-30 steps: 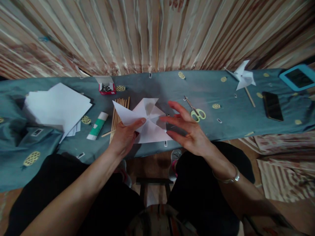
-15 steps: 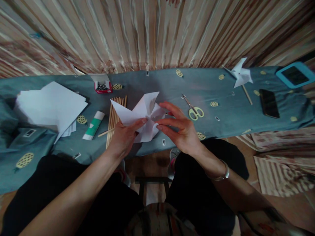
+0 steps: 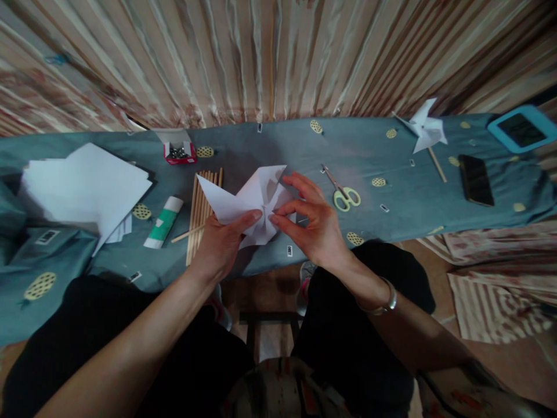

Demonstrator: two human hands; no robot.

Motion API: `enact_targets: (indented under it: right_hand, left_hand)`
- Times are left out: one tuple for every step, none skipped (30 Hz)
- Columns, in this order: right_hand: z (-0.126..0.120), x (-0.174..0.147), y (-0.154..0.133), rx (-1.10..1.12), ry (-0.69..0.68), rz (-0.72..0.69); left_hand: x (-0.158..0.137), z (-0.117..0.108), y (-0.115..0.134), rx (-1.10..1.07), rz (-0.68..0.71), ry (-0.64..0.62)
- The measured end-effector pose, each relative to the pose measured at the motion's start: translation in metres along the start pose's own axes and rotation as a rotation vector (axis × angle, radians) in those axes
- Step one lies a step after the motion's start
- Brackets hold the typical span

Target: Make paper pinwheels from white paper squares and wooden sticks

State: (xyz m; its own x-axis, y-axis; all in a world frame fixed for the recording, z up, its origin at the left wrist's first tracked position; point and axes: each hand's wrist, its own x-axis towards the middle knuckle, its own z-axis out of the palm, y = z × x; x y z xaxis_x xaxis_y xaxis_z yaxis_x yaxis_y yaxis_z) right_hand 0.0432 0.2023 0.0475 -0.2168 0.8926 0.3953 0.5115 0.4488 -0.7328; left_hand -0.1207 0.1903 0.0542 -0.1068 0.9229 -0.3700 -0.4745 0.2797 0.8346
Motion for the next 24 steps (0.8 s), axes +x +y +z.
enact_targets:
  right_hand:
    - [0.0001,0.0000,0.0002,-0.002,-0.003,0.001]
    - [0.0001,0.0002,0.0004,-0.002,-0.008,0.002]
    - [0.0001,0.0003,0.0006,-0.003,-0.012,0.003]
    - [0.0001,0.0005,0.0008,-0.004,-0.017,0.003]
    - [0.0002,0.0007,0.0011,-0.005,-0.019,0.002]
    - [0.0002,0.0008,0.0012,-0.009,-0.019,0.000]
    - [0.0003,0.0009,0.0013,-0.014,-0.016,-0.002]
    - [0.0004,0.0010,0.0012,-0.021,-0.013,-0.003]
    - [0.0005,0.0010,0.0010,-0.028,-0.011,-0.004]
    - [0.0006,0.0010,0.0008,-0.035,-0.010,-0.003]
    - [0.0007,0.0010,0.0004,-0.042,-0.011,-0.002]
    - [0.0008,0.0009,0.0000,-0.049,-0.011,-0.002]
    - [0.0010,0.0009,-0.0004,-0.055,-0.011,-0.004]
    - [0.0011,0.0009,-0.0008,-0.062,-0.009,-0.008]
    - [0.0012,0.0009,-0.0012,-0.067,-0.007,-0.013]
    - [0.0013,0.0009,-0.0016,-0.070,-0.004,-0.018]
    - [0.0014,0.0009,-0.0020,-0.071,-0.003,-0.021]
    - [0.0014,0.0010,-0.0025,-0.069,-0.004,-0.021]
    - [0.0013,0.0011,-0.0031,-0.065,-0.008,-0.018]
    - [0.0012,0.0012,-0.0038,-0.062,-0.014,-0.011]
    - [0.0011,0.0013,-0.0046,-0.060,-0.020,-0.003]
    - [0.0009,0.0015,-0.0055,-0.062,-0.026,0.003]
    - [0.0008,0.0017,-0.0062,-0.066,-0.029,0.005]
    - [0.0007,0.0018,-0.0068,-0.073,-0.030,0.003]
  left_hand:
    - [0.0000,0.0001,-0.0002,0.009,-0.001,0.007]
    - [0.0000,0.0000,-0.0004,0.016,0.000,0.011]
    - [0.0000,0.0000,-0.0005,0.021,0.002,0.012]
    - [0.0000,-0.0001,-0.0008,0.023,0.006,0.009]
    - [-0.0001,-0.0002,-0.0010,0.022,0.012,0.003]
    - [-0.0001,-0.0005,-0.0014,0.019,0.019,-0.004]
    - [-0.0001,-0.0009,-0.0018,0.018,0.024,-0.011]
    - [-0.0001,-0.0014,-0.0023,0.020,0.029,-0.017]
    - [0.0000,-0.0020,-0.0028,0.026,0.034,-0.024]
    - [0.0003,-0.0028,-0.0034,0.034,0.039,-0.029]
    - [0.0006,-0.0037,-0.0041,0.043,0.042,-0.034]
    - [0.0010,-0.0045,-0.0047,0.050,0.045,-0.038]
    - [0.0014,-0.0053,-0.0054,0.054,0.049,-0.040]
    - [0.0018,-0.0060,-0.0059,0.055,0.052,-0.043]
    - [0.0022,-0.0065,-0.0064,0.055,0.053,-0.047]
    - [0.0023,-0.0069,-0.0067,0.052,0.056,-0.048]
    - [0.0023,-0.0070,-0.0068,0.047,0.060,-0.050]
    - [0.0020,-0.0070,-0.0067,0.042,0.064,-0.054]
    - [0.0016,-0.0067,-0.0065,0.038,0.063,-0.060]
    - [0.0010,-0.0063,-0.0060,0.034,0.060,-0.066]
    - [0.0003,-0.0058,-0.0055,0.030,0.056,-0.070]
    - [-0.0003,-0.0053,-0.0048,0.028,0.051,-0.074]
    - [-0.0009,-0.0047,-0.0041,0.027,0.050,-0.073]
    - [-0.0012,-0.0042,-0.0036,0.026,0.050,-0.070]
